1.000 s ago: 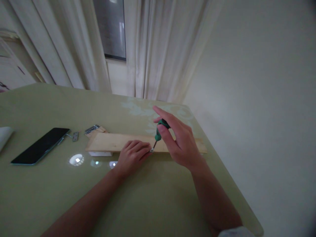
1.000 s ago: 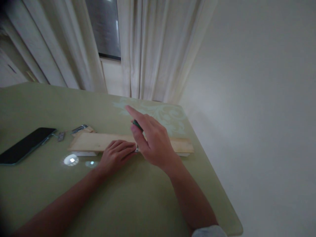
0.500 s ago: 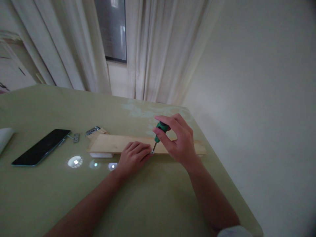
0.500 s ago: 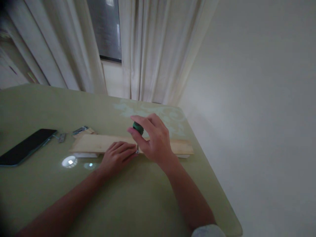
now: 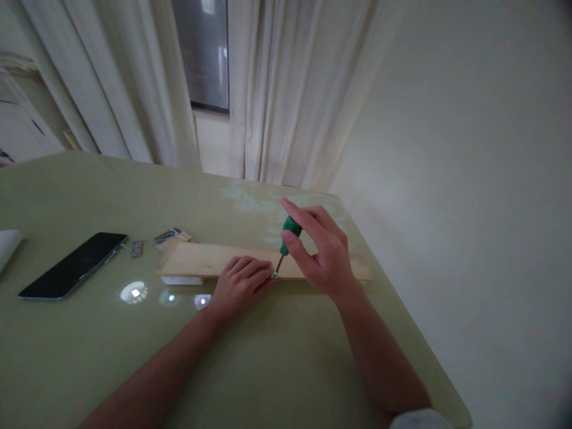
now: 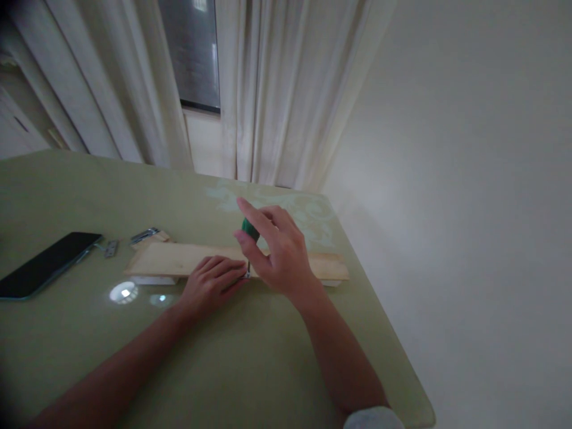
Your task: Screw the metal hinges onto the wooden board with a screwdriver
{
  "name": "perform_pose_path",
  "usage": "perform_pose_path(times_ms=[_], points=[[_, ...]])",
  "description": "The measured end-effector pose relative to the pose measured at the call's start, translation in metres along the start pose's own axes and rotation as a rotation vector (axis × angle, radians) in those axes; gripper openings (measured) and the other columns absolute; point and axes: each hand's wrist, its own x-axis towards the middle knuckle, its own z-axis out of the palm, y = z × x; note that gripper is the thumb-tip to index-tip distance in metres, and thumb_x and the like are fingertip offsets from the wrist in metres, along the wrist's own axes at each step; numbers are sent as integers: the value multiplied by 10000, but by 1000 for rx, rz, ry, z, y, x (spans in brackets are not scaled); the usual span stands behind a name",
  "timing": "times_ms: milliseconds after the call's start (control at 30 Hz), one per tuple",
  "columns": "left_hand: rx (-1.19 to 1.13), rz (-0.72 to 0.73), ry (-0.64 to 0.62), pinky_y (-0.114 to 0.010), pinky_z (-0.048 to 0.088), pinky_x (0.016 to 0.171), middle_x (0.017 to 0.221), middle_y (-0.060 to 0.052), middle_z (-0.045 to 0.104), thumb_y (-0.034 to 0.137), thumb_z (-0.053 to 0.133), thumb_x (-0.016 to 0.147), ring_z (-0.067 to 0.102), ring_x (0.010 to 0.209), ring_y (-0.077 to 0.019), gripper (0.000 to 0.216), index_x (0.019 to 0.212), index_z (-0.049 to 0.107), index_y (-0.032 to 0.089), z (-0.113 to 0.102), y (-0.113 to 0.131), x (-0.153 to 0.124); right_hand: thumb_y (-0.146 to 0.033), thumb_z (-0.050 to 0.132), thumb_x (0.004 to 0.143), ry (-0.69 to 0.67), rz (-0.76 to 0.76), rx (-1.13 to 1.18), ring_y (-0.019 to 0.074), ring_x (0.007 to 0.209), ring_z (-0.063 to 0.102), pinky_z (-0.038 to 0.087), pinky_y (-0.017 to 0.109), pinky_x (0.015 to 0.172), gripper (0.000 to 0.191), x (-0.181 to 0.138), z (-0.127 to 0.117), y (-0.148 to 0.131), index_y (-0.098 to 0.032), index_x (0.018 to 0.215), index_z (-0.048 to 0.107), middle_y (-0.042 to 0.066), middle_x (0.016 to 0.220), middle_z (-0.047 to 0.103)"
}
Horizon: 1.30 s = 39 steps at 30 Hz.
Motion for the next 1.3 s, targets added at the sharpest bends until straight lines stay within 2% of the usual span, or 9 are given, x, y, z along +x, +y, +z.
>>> perform_pose_path(times_ms=[100,233,400,567,667,833,1033,1167,1300], points=[[13,-3,4,-397,507,869,1126,-38,832,346,694,1040,726,949,-224,148,1094,785,243,-1,1,1,-215,522,1086,-10,-20,63,203,1177,680,564,407,1035,470,0,-1,0,-298,1541,601,77,1282,733],[20,5,12,-398,504,869,1129,-37,830,332,698,1037,728,947,-225,134,1097,778,243,-1,2,1,-315,704,1025,91,-3,-43,205,963,658,586,377,881,366,-1,2,2,-271,1387,735,66,1011,685],[27,22,34,-396,510,860,1108,-32,831,308,712,1023,725,931,-219,119,1086,769,224,0,2,2,-182,503,1092,-33,-5,99,202,1222,667,549,402,1061,454,0,0,2,-259,1527,608,98,1334,704],[50,47,66,-460,504,1021,1083,-40,832,294,698,1024,749,966,-229,111,1077,765,222,2,2,3,-361,715,1022,34,13,-93,218,1031,676,582,383,926,353,-1,-5,0,-252,1357,735,82,1082,700],[52,60,74,-467,501,1070,1135,-50,829,305,684,1033,760,1047,-240,130,1105,761,229,6,0,2,-289,521,1105,-130,5,-50,215,1188,673,548,387,1034,426,1,-13,-3,-231,1520,600,104,1285,717],[86,50,53,-509,488,1114,1220,-68,817,337,639,1060,749,1136,-272,188,1154,758,226,13,-1,-3,-462,591,1079,-305,48,-439,214,899,722,508,321,788,342,16,-28,-12,-212,1244,755,62,973,786],[94,0,-13,-567,455,1133,1302,-94,788,371,637,1059,713,1224,-321,242,1215,758,232,17,-1,-4,-452,465,1095,-809,140,-735,255,886,744,398,320,670,378,53,-47,-33,-205,1183,737,91,1027,818],[64,-8,17,-540,448,1126,1264,-85,803,387,640,1060,724,1192,-306,220,1164,764,238,18,1,-1,-621,241,1120,-945,263,-906,296,867,743,376,342,651,710,74,-52,-34,-198,947,783,161,985,810],[20,-68,69,-473,476,1067,1130,-65,836,366,618,1074,759,1063,-264,201,1049,767,235,26,5,5,-730,366,1061,-1033,229,-810,291,907,729,395,328,672,623,85,-49,-35,-224,1225,691,144,1084,810]])
